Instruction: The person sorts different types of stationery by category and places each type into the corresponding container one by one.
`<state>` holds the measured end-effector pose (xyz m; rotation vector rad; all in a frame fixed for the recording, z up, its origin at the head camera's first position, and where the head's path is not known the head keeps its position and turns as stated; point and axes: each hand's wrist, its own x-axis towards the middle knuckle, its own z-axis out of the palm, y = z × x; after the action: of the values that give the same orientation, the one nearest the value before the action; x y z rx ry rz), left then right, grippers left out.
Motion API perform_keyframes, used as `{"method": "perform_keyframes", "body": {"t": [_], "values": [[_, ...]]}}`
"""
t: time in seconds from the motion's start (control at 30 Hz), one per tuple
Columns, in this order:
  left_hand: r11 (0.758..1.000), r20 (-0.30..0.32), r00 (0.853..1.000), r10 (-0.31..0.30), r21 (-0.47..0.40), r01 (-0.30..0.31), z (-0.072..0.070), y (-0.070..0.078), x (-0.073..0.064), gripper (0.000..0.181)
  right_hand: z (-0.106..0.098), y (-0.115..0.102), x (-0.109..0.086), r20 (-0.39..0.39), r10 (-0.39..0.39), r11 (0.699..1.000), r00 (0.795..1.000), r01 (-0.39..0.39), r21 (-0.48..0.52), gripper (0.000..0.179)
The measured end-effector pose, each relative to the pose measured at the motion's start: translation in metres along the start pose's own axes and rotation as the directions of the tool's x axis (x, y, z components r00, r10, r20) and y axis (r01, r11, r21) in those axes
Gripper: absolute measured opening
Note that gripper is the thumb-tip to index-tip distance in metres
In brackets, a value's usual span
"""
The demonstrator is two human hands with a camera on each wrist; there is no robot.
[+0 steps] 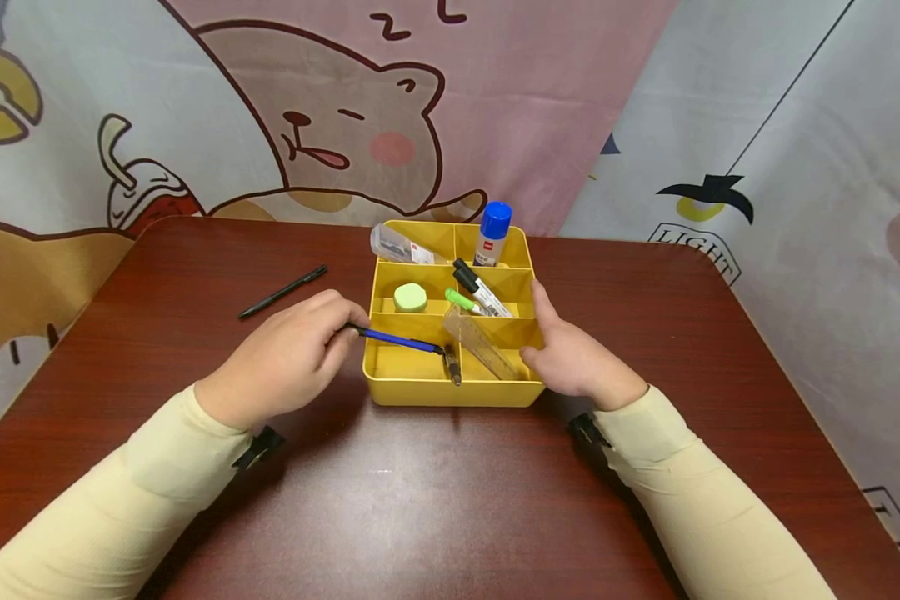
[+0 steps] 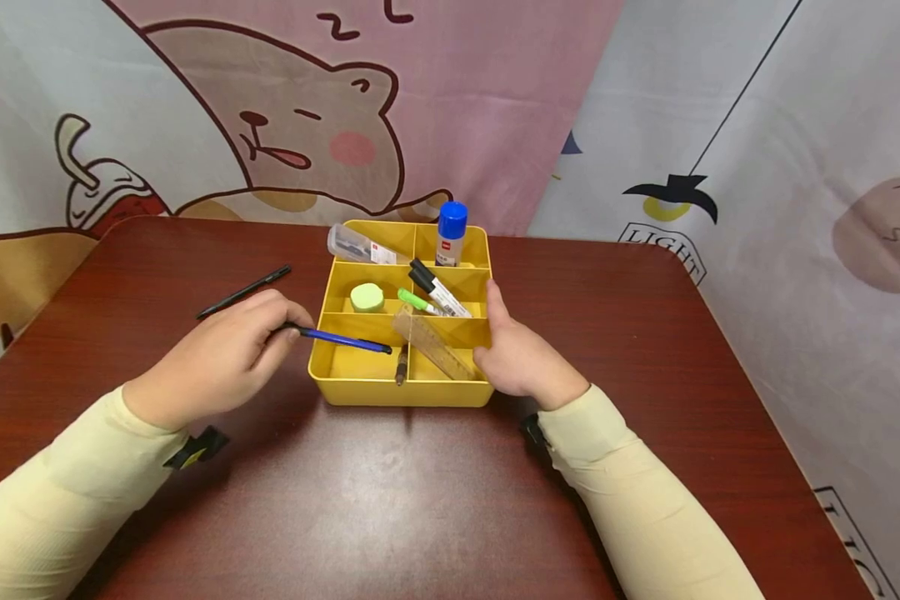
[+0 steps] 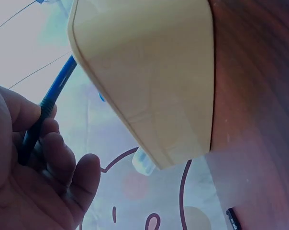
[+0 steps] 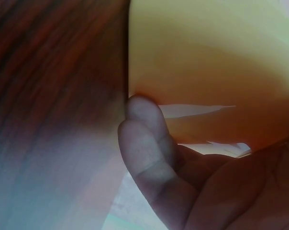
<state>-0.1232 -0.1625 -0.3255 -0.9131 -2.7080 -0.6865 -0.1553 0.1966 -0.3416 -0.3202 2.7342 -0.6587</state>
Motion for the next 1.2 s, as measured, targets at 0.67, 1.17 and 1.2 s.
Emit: {"method": "perform_keyframes", "body": {"t": [0.67, 1.17, 1.2], "values": [[0.992, -0.108, 0.988, -0.110, 0.050, 0.116, -0.015, 0.003, 0.019, 0.016, 0.002, -0.001, 0.000, 0.005, 0.020, 1.000, 1.000, -0.020, 0.011, 0.097], [0.990, -0.012, 0.998, -0.060, 0.125, 0.061, -0.001, 0.004, 0.044, 0.015, 0.000, -0.001, -0.001, 0.012, 0.017, 1.000, 1.000, -0.017, 0.013, 0.097], [0.991, -0.008, 0.998, -0.058, 0.124, 0.059, 0.000, 0.004, 0.045, 0.015, 0.000, -0.002, -0.001, 0.013, 0.018, 1.000, 1.000, -0.018, 0.014, 0.097]]}}
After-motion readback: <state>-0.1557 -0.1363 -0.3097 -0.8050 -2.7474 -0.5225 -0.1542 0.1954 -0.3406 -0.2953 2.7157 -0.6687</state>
